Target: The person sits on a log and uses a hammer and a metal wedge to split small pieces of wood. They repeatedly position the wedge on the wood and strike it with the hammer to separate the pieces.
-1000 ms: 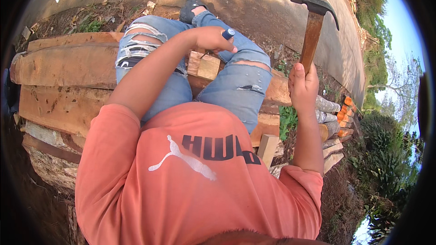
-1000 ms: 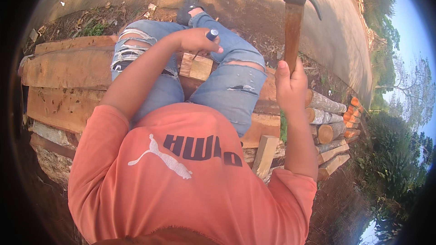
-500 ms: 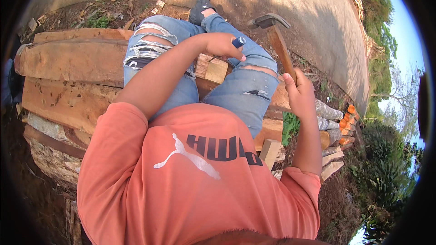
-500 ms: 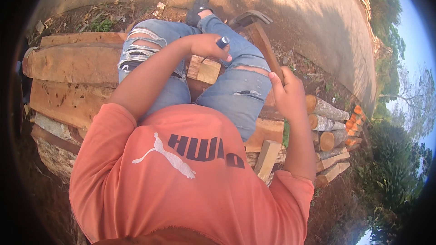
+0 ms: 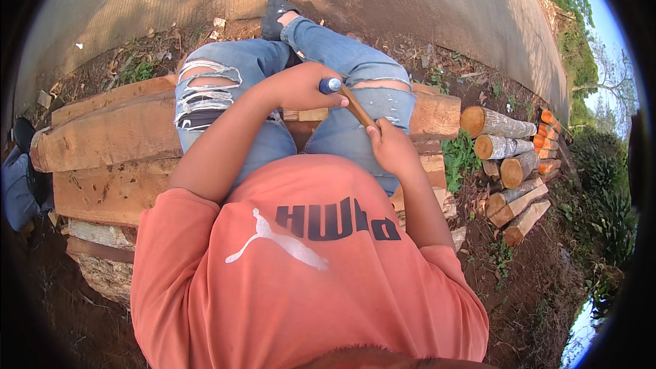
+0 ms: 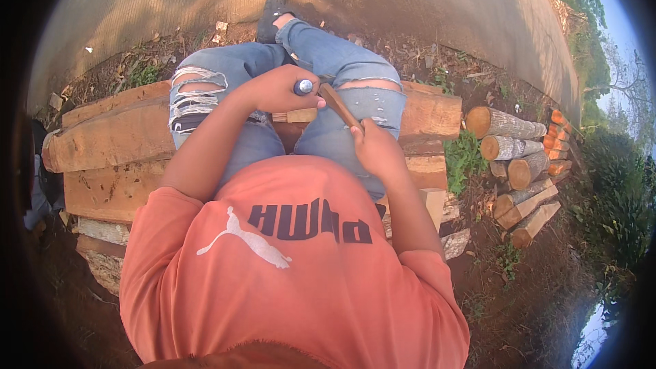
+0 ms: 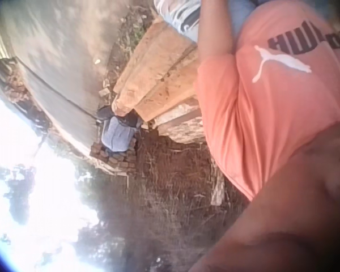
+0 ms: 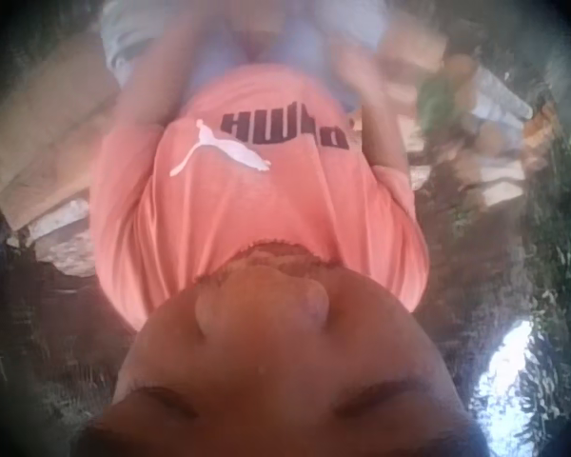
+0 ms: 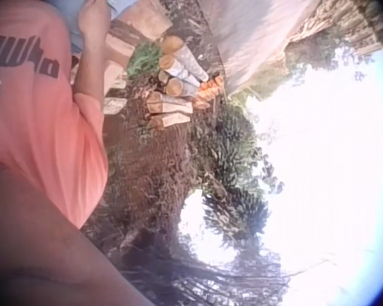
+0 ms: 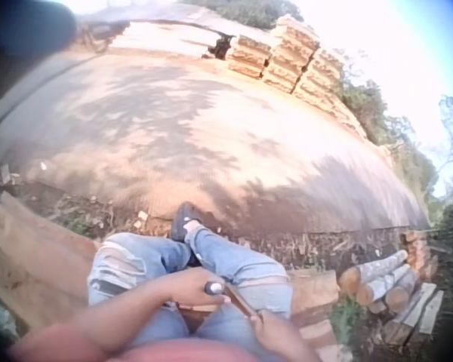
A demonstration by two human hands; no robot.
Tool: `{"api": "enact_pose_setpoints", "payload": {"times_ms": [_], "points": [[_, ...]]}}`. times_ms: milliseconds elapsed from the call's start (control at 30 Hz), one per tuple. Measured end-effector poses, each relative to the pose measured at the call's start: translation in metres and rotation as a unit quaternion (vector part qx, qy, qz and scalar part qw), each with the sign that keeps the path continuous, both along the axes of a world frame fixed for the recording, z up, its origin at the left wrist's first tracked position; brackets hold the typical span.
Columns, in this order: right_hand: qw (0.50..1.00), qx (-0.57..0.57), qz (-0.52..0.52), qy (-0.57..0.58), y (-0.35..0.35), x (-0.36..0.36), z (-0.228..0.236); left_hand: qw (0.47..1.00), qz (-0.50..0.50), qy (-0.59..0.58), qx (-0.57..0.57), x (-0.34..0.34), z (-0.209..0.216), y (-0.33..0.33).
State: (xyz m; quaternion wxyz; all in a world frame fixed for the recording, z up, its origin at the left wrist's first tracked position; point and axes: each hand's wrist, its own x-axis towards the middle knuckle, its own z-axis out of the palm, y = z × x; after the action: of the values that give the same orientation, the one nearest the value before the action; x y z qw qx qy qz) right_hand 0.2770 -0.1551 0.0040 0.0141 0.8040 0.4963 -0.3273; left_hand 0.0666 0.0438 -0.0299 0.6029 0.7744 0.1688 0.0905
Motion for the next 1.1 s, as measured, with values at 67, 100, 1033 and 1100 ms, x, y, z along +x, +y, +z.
{"api": "enact_pose_setpoints", "payload": {"times_ms": [67, 100, 1033, 1100], "points": [[0.999, -0.022, 0.003, -0.028, 0.005, -0.005, 0.008, 0.999, 0.027, -0.031, -0.012, -0.001, 0.003, -0.008], [0.999, -0.023, 0.006, -0.028, 0.006, -0.002, 0.007, 0.997, 0.054, -0.031, -0.034, -0.001, 0.005, -0.013], [0.993, -0.095, 0.056, -0.031, -0.004, -0.019, 0.054, 0.957, 0.213, -0.023, -0.197, 0.009, -0.01, -0.004], [0.993, -0.082, 0.074, -0.027, -0.011, -0.02, 0.036, 0.965, 0.184, -0.002, -0.185, 0.01, -0.01, 0.0]]}}
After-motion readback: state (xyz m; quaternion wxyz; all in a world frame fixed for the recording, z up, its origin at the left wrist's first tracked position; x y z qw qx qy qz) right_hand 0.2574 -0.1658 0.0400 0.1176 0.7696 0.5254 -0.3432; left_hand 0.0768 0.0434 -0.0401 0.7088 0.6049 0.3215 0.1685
